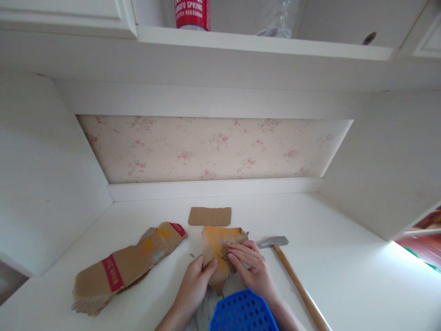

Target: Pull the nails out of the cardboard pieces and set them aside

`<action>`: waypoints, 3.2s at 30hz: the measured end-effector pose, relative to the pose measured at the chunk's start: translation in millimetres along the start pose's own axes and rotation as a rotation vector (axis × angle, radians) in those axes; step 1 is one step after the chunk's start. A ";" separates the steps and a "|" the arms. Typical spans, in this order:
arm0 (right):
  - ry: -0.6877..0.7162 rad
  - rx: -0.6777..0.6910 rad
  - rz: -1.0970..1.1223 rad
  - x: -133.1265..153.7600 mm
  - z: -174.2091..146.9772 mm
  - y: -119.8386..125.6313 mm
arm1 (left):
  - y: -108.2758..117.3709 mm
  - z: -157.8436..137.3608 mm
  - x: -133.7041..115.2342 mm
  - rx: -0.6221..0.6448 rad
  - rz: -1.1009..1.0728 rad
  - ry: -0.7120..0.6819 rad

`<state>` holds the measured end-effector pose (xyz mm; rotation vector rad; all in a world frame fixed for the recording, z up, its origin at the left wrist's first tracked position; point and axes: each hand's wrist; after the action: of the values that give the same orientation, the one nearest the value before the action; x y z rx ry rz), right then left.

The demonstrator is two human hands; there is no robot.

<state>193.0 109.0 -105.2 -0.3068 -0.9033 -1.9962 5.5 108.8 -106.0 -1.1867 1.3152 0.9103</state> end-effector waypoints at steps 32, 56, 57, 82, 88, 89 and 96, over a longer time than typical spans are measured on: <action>-0.611 0.252 0.718 10.0 5.4 -0.2 | 1.8 -2.7 -2.2 0.106 -0.359 0.101; -0.366 0.221 -0.113 -7.9 -5.6 -0.8 | 1.2 1.2 7.7 -0.067 -0.451 0.113; -0.364 0.208 -0.118 -8.0 -5.4 -0.8 | 1.6 0.9 7.8 -0.079 -0.411 0.108; -0.265 0.144 0.079 8.2 1.0 -1.0 | -4.7 -5.7 -4.8 0.049 0.063 -0.002; -0.294 0.114 0.077 3.5 -5.5 -5.9 | -6.7 -7.6 -10.7 0.055 -0.084 0.033; -0.308 0.091 0.090 3.2 -6.9 -5.6 | -6.5 -7.4 -10.1 0.051 -0.107 0.035; -0.511 -0.102 0.241 2.0 -4.3 0.5 | -4.7 -4.7 -4.4 -0.007 -0.462 0.093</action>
<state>192.8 104.6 -106.8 -0.9700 -1.0178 -1.7672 8.6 103.9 -100.6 -1.4733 1.0434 0.5293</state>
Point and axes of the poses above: each hand's wrist, its own z-axis towards the middle knuckle, its own y-axis out of the back of the hand, x = y × z
